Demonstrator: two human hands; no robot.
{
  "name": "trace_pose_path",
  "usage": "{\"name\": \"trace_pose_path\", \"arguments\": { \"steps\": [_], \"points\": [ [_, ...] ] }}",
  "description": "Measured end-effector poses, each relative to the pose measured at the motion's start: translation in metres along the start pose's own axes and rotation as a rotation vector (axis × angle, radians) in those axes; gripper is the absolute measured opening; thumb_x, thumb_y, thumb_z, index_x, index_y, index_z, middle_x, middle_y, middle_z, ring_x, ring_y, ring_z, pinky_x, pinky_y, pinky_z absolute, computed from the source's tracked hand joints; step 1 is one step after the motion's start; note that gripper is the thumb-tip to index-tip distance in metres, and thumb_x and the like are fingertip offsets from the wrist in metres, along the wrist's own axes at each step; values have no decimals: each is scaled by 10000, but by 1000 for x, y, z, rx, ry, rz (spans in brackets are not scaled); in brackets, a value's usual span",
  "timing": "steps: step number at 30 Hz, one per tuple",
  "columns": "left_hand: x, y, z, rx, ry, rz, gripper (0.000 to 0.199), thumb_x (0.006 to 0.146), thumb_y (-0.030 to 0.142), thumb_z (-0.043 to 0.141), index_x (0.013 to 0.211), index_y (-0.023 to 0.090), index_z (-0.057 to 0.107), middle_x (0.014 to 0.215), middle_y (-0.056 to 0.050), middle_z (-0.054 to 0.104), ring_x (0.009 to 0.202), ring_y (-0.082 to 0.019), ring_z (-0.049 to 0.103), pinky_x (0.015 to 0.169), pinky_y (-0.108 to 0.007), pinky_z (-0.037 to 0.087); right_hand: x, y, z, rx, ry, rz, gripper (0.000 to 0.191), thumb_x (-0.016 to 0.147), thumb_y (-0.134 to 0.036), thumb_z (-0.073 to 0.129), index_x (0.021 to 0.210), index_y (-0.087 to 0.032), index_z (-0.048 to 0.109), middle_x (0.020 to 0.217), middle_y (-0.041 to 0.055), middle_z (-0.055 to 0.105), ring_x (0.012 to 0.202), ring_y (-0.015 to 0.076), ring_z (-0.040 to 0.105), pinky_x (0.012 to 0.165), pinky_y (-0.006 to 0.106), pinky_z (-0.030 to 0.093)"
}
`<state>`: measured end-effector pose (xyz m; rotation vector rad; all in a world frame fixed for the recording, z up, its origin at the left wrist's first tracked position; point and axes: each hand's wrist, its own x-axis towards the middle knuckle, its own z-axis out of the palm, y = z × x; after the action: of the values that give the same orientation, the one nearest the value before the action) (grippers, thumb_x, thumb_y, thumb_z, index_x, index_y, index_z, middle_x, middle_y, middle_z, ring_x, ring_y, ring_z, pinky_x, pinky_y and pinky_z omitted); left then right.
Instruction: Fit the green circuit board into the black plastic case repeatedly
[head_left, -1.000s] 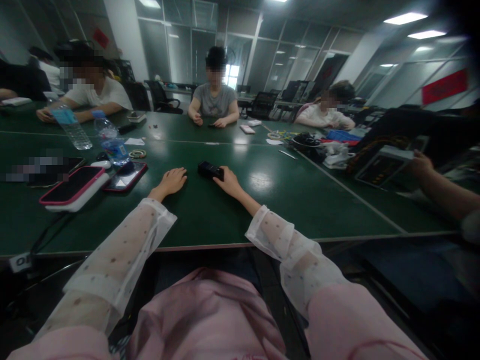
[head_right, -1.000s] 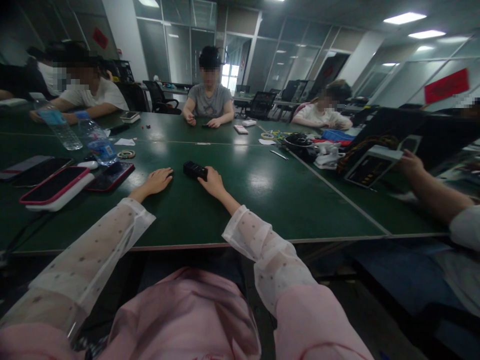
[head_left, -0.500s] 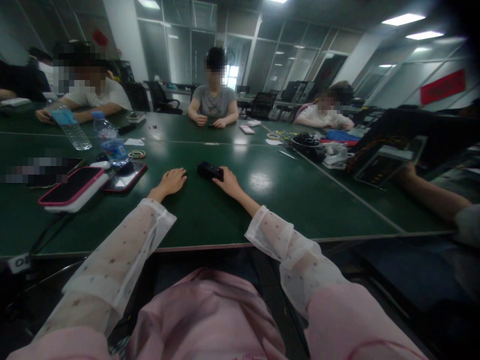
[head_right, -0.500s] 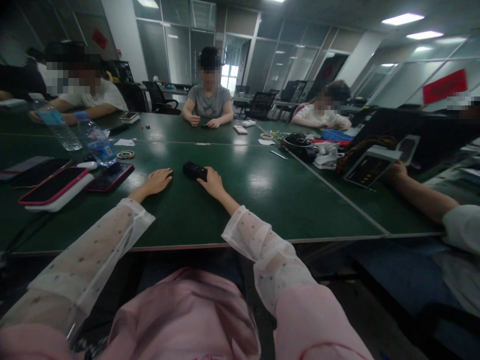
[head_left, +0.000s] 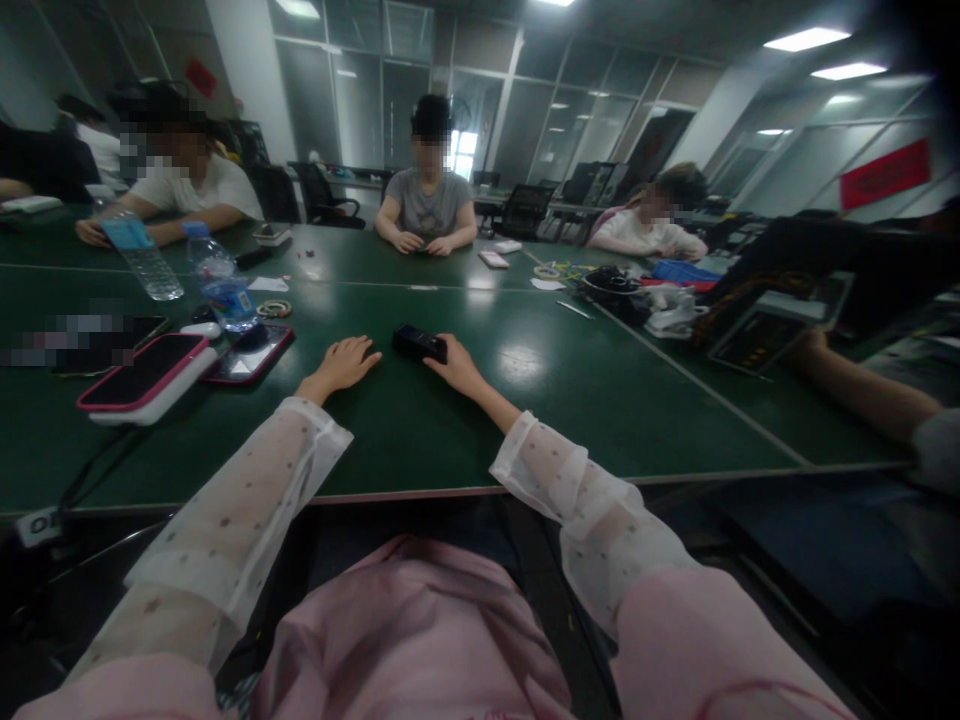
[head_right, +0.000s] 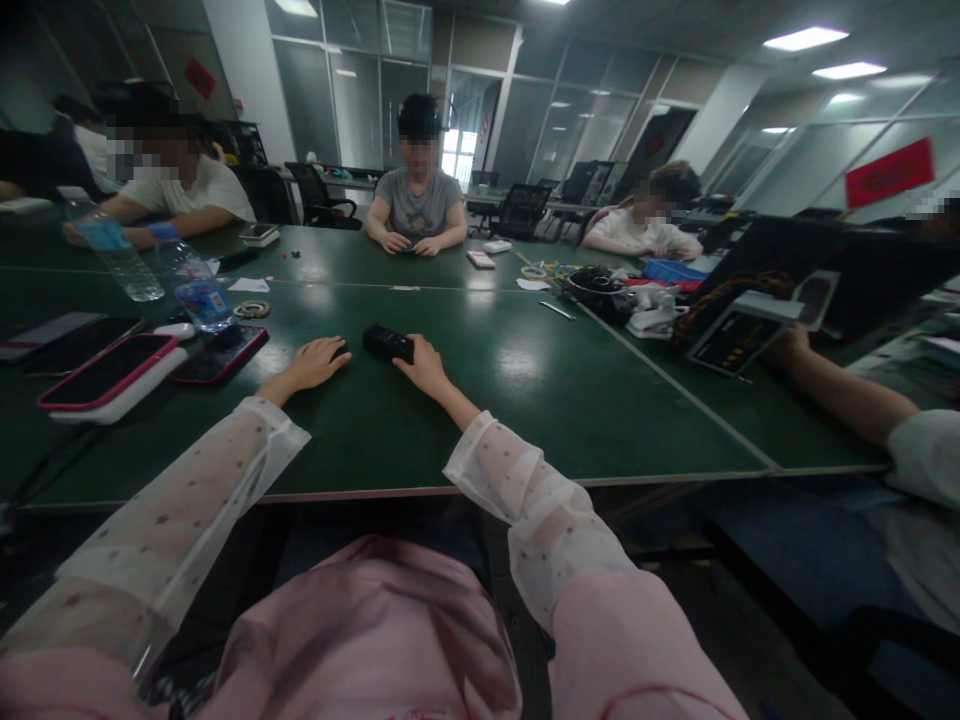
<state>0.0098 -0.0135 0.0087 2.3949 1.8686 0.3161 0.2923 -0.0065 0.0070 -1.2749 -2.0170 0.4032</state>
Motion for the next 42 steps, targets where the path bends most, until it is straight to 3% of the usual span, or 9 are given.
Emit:
{"name": "trace_pose_path", "arguments": {
  "steps": [7, 15, 42],
  "points": [
    [2, -1, 4, 1, 24, -6, 653, 1059, 602, 291, 1559, 210, 441, 1657, -122, 385, 1529, -338, 332, 1231, -554, 266, -4, -7, 1, 106, -94, -110, 528, 859, -287, 740, 1324, -189, 509, 1285, 153, 661, 1206, 296, 644, 1034, 497, 509],
    [4, -5, 6, 2, 24, 9, 696, 1049, 633, 297, 1564, 186, 437, 1652, -140, 386, 1528, -343, 332, 1236, -550, 258, -5, -9, -1, 121, -114, -115, 524, 875, -284, 732, 1330, -171, 499, 1298, 167, 648, 1214, 298, 640, 1037, 489, 509],
    [4, -6, 8, 13, 35, 9, 687, 1050, 644, 287, 1560, 213, 447, 1644, -130, 403, 1520, -338, 347, 1228, -538, 272, 0, -2, 7, 195, 5, -115, 520, 839, -301, 762, 1299, -177, 553, 1241, 157, 692, 1158, 313, 679, 1020, 505, 534]
  ]
}}
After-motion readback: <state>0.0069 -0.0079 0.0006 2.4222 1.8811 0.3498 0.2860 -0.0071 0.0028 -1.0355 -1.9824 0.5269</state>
